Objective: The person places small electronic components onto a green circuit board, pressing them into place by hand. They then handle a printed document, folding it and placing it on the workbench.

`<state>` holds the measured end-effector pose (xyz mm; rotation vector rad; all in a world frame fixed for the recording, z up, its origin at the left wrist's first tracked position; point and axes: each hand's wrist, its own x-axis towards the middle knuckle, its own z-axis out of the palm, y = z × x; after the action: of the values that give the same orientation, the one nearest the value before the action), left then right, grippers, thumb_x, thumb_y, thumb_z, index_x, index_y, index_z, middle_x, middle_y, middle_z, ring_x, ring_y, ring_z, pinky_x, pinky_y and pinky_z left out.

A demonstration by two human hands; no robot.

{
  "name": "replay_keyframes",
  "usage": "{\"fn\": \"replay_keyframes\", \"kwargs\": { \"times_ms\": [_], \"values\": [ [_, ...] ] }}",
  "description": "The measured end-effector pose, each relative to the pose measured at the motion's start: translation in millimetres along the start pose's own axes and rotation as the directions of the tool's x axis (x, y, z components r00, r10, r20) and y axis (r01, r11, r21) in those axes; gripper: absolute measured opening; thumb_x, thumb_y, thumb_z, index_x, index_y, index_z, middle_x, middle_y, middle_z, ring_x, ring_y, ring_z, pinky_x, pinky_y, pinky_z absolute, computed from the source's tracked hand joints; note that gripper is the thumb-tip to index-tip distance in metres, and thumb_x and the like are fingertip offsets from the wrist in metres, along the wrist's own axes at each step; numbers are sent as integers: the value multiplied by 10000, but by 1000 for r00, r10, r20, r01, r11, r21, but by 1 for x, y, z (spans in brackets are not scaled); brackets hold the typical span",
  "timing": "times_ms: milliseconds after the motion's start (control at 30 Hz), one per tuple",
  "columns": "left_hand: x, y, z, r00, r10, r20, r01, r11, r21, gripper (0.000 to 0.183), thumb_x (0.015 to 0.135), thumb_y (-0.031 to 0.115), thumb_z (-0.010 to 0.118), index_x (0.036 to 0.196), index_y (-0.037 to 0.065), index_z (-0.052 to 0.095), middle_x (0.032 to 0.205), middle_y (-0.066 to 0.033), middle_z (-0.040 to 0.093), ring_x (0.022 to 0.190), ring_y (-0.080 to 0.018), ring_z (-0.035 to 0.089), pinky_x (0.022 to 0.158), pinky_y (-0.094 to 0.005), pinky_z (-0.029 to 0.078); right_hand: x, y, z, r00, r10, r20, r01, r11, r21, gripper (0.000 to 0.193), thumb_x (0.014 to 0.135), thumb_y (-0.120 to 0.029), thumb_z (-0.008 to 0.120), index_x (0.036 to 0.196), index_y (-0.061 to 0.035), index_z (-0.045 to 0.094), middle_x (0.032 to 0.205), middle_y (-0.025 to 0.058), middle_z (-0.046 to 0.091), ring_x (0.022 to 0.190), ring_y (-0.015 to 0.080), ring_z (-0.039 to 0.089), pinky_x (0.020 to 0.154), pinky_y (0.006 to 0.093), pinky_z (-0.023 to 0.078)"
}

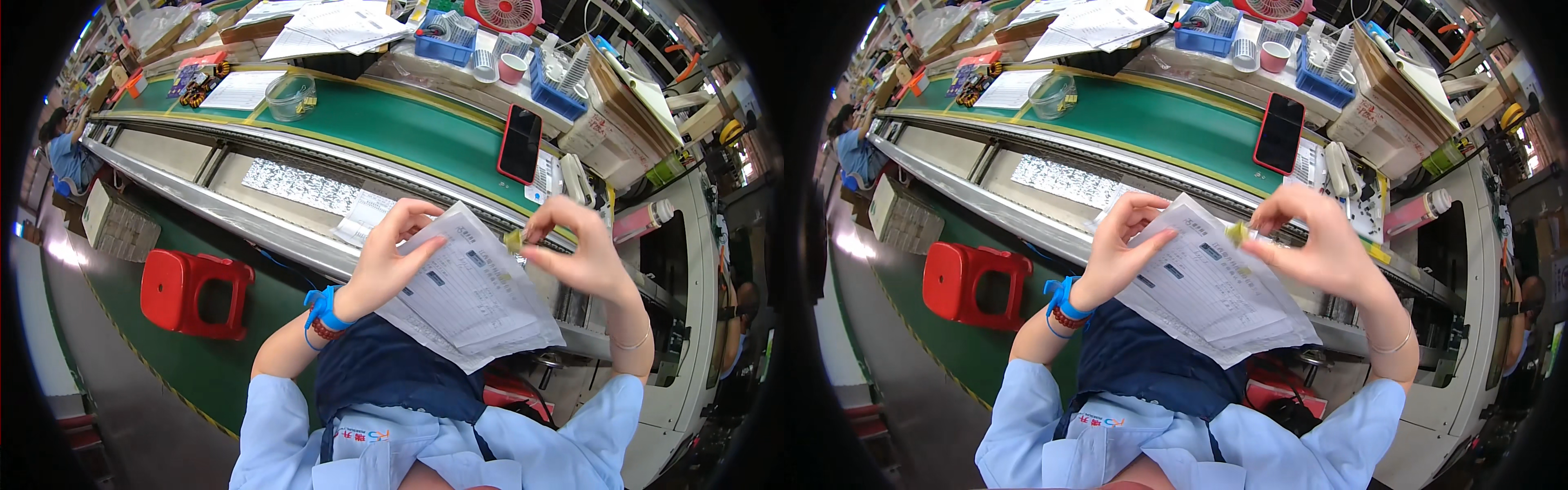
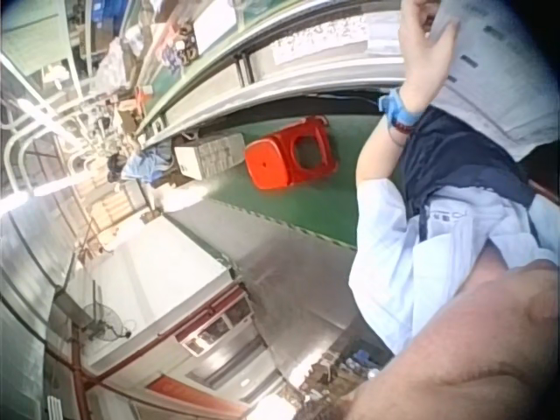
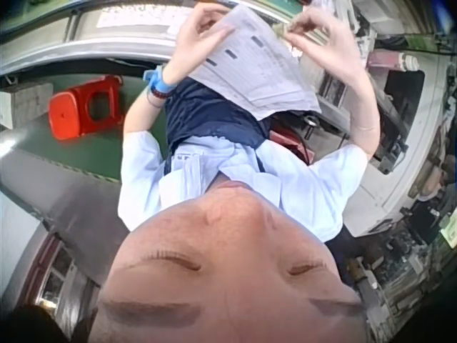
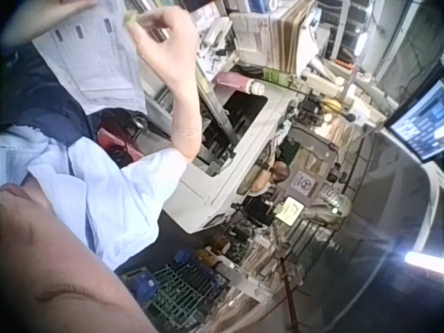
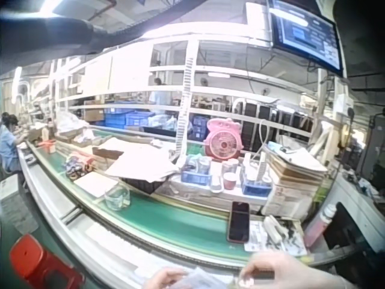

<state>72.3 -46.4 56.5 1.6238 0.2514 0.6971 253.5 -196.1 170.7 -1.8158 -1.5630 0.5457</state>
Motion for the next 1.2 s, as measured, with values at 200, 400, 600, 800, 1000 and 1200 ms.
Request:
{"fn": "replay_keyframes", "kwargs": {
  "times_ms": [200, 400, 600, 800, 1000, 1200],
  "values": [
    [-9, -2, 8, 987, 152, -60, -152, 988, 5, 387, 790, -49, 653, 1098, 15, 428, 938, -66, 558, 853, -123, 581, 788, -266, 465, -19, 7, 25, 994, -74, 80, 79, 995, -63, 226, 679, -90, 736, 855, -16, 614, 979, 103, 601, 944, 234, 577, 842, 323, 446],
    [-18, -8, 11, 962, 266, -56, -261, 962, 85, 389, 792, -71, 639, 1104, 9, 421, 980, -77, 539, 869, -134, 572, 782, -268, 465, -21, 9, 34, 987, -90, 131, 94, 995, -20, 269, 655, -98, 764, 874, -18, 631, 947, 101, 603, 914, 237, 580, 802, 320, 460],
    [-24, 6, 9, 995, 92, -28, -93, 995, -44, 359, 815, -39, 612, 1154, -6, 501, 950, -74, 581, 859, -125, 567, 798, -260, 446, -23, 1, 34, 986, -165, 26, 167, 974, -154, 268, 675, -162, 763, 852, -13, 629, 887, 94, 615, 848, 250, 583, 737, 334, 479],
    [-26, 4, 15, 998, 44, -36, -49, 990, -131, 248, 839, 3, 592, 1085, -21, 575, 943, -80, 597, 866, -129, 561, 777, -245, 434, -28, 1, 39, 990, -141, -15, 138, 980, -141, 288, 669, -166, 769, 859, -8, 623, 891, 102, 614, 854, 251, 587, 733, 331, 483],
    [-25, 5, 15, 999, 52, -15, -54, 992, -117, 167, 842, 10, 586, 1001, -39, 596, 897, -87, 593, 821, -148, 560, 735, -250, 437, -33, 2, 47, 985, -171, -38, 163, 973, -162, 294, 661, -149, 774, 865, -6, 618, 894, 109, 609, 864, 259, 584, 749, 336, 481],
    [-27, 6, 14, 995, 81, -58, -79, 997, 24, 125, 813, -18, 596, 935, -39, 610, 815, -102, 584, 744, -178, 560, 681, -260, 435, -29, -9, 31, 970, -211, -122, 179, 956, -231, 322, 610, -123, 797, 842, -17, 599, 875, 89, 554, 858, 264, 546, 739, 333, 448]
  ]
}}
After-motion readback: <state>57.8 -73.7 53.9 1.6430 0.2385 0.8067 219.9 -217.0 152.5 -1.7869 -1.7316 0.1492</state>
